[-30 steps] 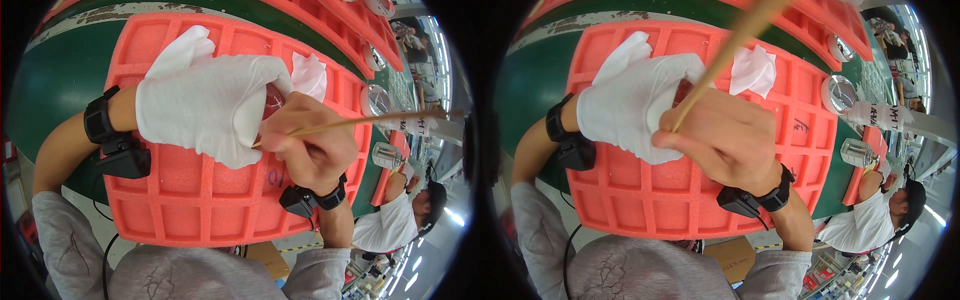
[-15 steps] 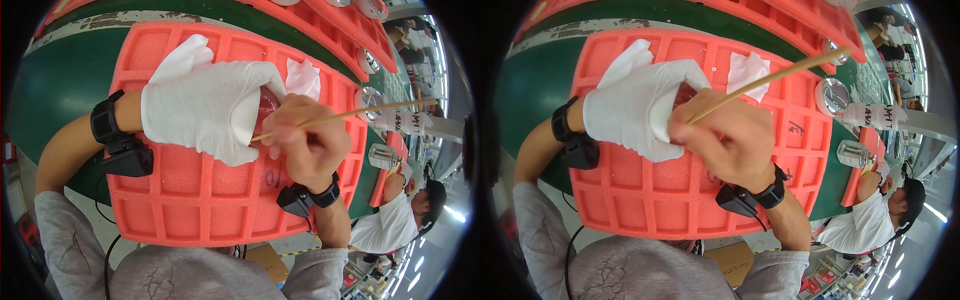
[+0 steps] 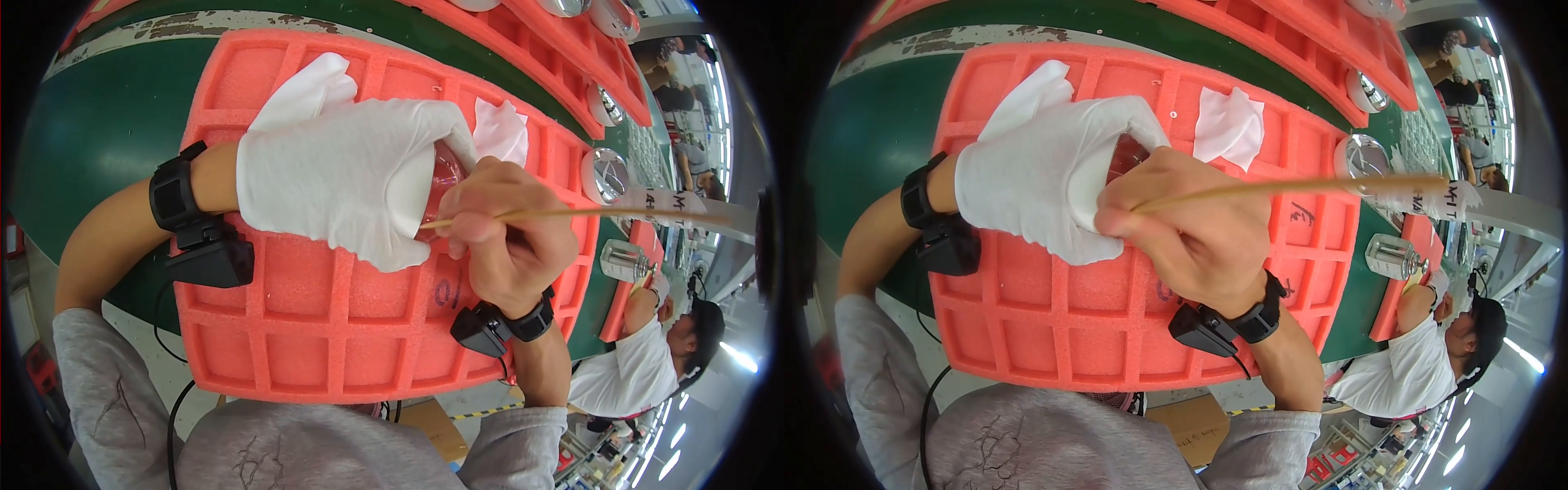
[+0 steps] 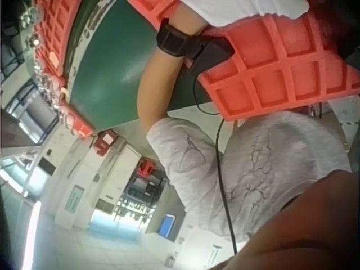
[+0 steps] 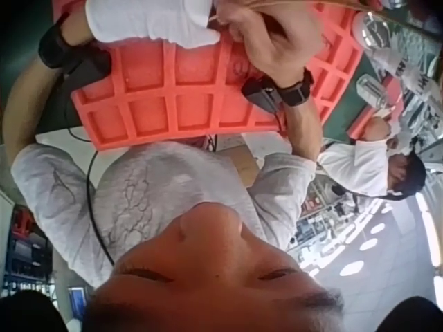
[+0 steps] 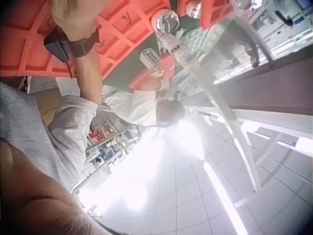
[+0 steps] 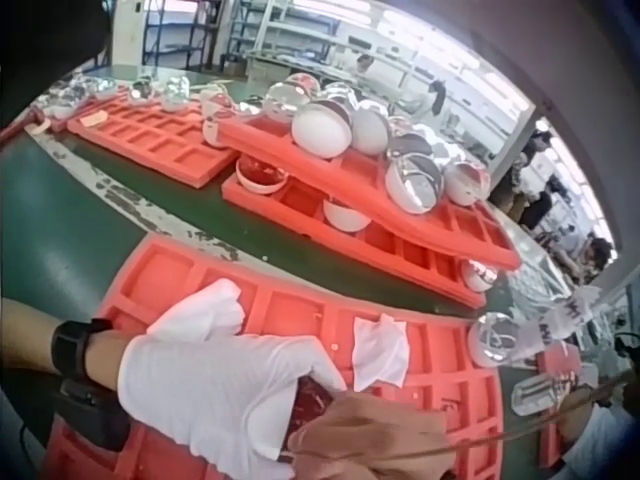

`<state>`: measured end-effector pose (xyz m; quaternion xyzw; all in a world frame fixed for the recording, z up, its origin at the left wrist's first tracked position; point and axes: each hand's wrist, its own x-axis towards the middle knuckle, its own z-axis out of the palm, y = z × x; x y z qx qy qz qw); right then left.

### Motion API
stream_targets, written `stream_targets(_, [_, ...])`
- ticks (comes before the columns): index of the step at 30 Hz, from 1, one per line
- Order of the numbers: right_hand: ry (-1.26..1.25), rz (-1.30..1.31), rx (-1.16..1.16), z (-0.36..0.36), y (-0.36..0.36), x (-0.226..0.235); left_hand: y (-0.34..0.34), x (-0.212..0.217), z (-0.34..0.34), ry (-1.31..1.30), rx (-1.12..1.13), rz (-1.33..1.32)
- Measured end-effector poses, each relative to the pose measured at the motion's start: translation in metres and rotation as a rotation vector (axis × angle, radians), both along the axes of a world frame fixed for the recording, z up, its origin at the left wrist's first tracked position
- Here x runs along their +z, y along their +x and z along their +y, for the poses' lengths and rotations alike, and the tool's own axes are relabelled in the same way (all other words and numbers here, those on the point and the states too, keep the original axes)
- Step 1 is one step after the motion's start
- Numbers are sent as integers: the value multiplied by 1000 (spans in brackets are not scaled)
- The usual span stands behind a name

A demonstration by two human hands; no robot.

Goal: The person cleans a cosmetic container by scraping the edges with a wooden stick and wiping the surface with a cloth, then places a small white ring onto the container and wipes it again.

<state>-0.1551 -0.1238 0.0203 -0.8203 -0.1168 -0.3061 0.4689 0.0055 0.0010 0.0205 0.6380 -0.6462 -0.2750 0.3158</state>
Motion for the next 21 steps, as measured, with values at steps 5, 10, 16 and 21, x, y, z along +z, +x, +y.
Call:
stream_targets(5, [8, -52, 24, 0, -1, -5, 0, 0, -1, 37, -8, 13])
stream_targets(10, [121, 57, -58, 3, -3, 0, 0, 2, 1, -17, -2, -64])
stream_targets(16, [240, 202, -57, 10, -5, 14, -1, 6, 2, -27, -10, -49])
stream_targets(21, [-13, 84, 104, -7, -2, 8, -3, 9, 1, 47, 2, -73])
